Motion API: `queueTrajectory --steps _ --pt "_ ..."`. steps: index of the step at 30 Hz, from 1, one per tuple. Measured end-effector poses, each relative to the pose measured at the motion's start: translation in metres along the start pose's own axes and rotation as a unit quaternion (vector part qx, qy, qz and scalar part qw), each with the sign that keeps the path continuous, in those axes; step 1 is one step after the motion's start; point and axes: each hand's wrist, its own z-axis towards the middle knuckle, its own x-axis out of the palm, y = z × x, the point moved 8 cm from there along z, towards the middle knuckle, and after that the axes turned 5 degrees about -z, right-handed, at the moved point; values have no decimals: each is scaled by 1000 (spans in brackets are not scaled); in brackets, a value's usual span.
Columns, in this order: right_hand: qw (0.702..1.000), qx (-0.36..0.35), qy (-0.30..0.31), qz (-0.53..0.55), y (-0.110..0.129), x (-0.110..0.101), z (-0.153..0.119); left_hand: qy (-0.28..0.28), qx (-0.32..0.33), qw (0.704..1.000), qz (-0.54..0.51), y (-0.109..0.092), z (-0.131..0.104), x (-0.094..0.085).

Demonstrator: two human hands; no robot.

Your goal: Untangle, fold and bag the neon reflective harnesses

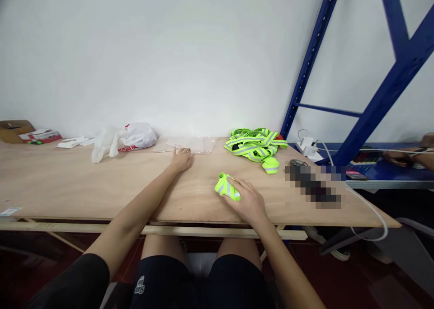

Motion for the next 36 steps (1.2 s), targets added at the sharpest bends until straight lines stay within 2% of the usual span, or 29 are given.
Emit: queueTrajectory --steps 4,7,10,14,17,19,24,26,28,32,36 --pt "1000 10 3 4 -5 5 1 6 -8 999 53 2 -15 -33" --pt "1000 16 7 11 -7 8 3 31 -14 997 74 -5 -30 -55" --pt "1000 16 14 13 -5 7 4 50 8 997 59 -27 -50 -70" --pt "1000 19 15 4 -2 4 3 60 85 995 2 -61 -72 -79" --pt "1000 9 5 6 -1 2 2 65 143 985 -71 -71 -75 -77" --pt "1000 5 -1 11 -1 1 2 92 158 980 -85 -69 -69 -67" --pt "999 4 -9 31 -1 0 2 245 132 958 -61 -56 -50 -21" --pt "999 4 -10 35 0 -1 2 299 120 943 -83 -52 -45 -10" --pt "999 4 -7 35 1 -2 3 327 112 933 -99 -50 -40 -6" --pt "999 6 3 41 3 -3 2 300 121 941 -96 -50 -37 -13" --pt "998 7 -1 69 3 -5 1 251 159 947 -120 -64 -46 -26"
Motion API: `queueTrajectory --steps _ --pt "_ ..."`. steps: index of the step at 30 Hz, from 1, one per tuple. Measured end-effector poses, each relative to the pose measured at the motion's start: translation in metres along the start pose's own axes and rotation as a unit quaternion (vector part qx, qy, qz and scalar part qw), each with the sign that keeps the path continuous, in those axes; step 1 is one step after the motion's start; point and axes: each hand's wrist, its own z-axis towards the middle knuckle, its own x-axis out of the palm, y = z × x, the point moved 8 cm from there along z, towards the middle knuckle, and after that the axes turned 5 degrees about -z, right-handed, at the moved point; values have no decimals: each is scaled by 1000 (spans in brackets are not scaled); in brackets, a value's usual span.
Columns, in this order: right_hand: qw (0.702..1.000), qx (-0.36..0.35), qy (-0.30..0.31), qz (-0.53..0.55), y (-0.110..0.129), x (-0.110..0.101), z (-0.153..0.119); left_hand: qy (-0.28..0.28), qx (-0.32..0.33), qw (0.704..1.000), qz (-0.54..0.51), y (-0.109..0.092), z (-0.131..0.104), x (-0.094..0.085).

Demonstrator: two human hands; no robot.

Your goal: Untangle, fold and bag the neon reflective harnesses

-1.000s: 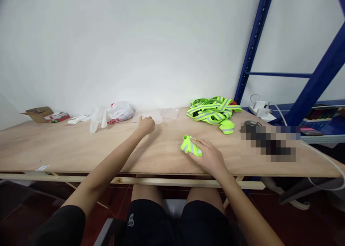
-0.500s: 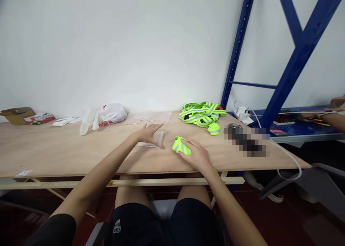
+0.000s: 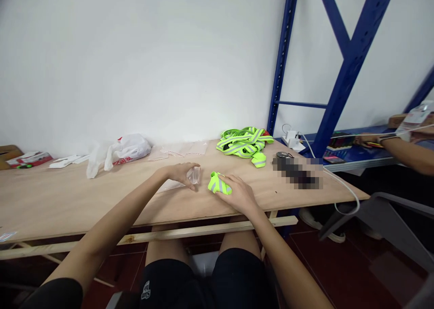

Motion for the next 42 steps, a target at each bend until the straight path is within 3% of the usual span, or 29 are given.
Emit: queueTrajectory --steps 6,9,12,17,23,28,34,42 --pt "986 25 -38 162 -9 -9 2 -68 108 990 -55 -46 -10 -5" --pt "964 33 -42 262 -13 -12 4 -84 163 981 -65 -70 -11 1" --pt "958 42 -39 282 -16 -15 4 -102 208 969 -86 -86 -9 8" --pt "978 52 11 201 -15 -18 2 -135 221 959 -112 -84 -2 15" --pt "991 36 65 111 -8 -17 1 -126 252 955 -91 -88 1 27" --pt "994 7 56 99 -12 -10 1 -109 266 954 -87 -99 7 37" --pt "990 11 41 135 -16 -5 3 -117 261 950 -122 -94 12 36" --pt "987 -3 24 156 -11 -6 5 -99 255 961 -40 -95 -2 38"
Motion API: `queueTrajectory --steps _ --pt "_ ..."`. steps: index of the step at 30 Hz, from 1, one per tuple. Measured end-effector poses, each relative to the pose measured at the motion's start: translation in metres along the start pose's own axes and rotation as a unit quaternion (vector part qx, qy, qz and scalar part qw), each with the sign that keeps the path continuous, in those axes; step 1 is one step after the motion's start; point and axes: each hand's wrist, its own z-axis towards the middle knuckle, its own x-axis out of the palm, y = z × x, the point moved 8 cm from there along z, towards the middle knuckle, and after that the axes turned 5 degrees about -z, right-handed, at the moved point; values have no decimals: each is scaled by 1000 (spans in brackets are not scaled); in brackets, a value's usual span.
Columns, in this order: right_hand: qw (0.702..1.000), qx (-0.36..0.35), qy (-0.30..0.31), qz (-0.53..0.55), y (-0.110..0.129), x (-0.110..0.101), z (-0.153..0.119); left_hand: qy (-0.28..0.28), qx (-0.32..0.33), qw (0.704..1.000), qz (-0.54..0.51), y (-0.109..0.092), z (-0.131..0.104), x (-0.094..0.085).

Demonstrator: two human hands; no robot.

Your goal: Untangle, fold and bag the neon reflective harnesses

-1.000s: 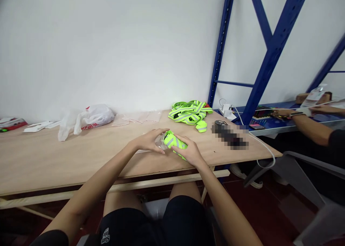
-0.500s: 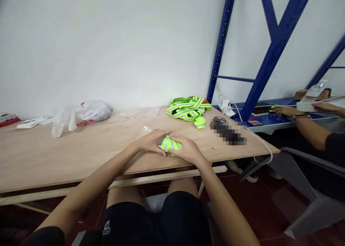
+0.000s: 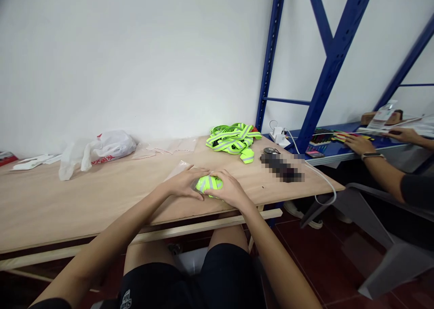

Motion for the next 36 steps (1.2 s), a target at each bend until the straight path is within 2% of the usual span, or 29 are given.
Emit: queueTrajectory --steps 7,13,17,23,29,36 --pt "996 -9 90 17 8 4 -10 -4 -2 1000 7 5 0 -1" --pt "996 -63 46 -50 12 11 -16 -12 20 1000 8 2 0 1" --pt "988 -90 12 -125 19 11 -31 -16 32 999 8 0 -1 3" --pt "983 -84 60 -149 17 6 -48 -12 39 999 3 -4 -1 5" --pt "995 -71 40 -58 12 -7 -29 -23 37 999 -15 -11 0 5" --pt "997 -43 -44 42 7 -23 0 -82 -29 993 -78 5 -1 -12"
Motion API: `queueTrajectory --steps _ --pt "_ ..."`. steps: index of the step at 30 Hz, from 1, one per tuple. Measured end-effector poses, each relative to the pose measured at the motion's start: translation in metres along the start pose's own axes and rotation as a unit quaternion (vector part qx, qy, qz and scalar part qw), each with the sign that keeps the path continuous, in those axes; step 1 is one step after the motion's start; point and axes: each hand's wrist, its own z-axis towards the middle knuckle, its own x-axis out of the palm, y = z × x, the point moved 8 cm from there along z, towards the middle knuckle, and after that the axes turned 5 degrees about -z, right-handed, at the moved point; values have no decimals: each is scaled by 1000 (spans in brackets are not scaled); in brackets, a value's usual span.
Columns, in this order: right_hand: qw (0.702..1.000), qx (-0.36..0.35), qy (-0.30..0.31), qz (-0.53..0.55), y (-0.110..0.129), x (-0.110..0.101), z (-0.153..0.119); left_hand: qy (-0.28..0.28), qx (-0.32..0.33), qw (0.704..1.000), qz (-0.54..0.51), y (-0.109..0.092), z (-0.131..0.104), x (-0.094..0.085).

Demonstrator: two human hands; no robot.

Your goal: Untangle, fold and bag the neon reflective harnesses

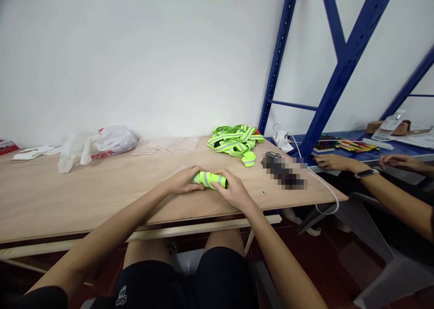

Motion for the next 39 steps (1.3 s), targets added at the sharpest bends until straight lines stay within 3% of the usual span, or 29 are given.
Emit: queueTrajectory --steps 4,9,13,16,18,21,28,35,39 --pt "998 36 -12 42 -3 -4 12 -25 -11 992 -125 -11 2 -17" --pt "995 34 38 85 14 2 14 16 -27 973 -228 -37 6 -21" --pt "988 51 70 126 17 8 8 21 -51 976 -212 -39 8 -24" --pt "981 67 37 180 6 11 8 -4 -107 979 -173 -29 5 -30" --pt "972 77 6 224 -1 14 10 11 -135 978 -158 -27 0 -29" --pt "961 90 -18 261 -6 20 12 32 -130 982 -136 -31 -5 -27" --pt "965 93 -34 243 4 18 11 18 -125 977 -171 -34 -5 -24" --pt "961 121 30 246 5 20 10 40 -136 968 -206 -37 -3 -20" --pt "956 106 71 264 4 24 4 40 -153 969 -188 -28 -3 -22"
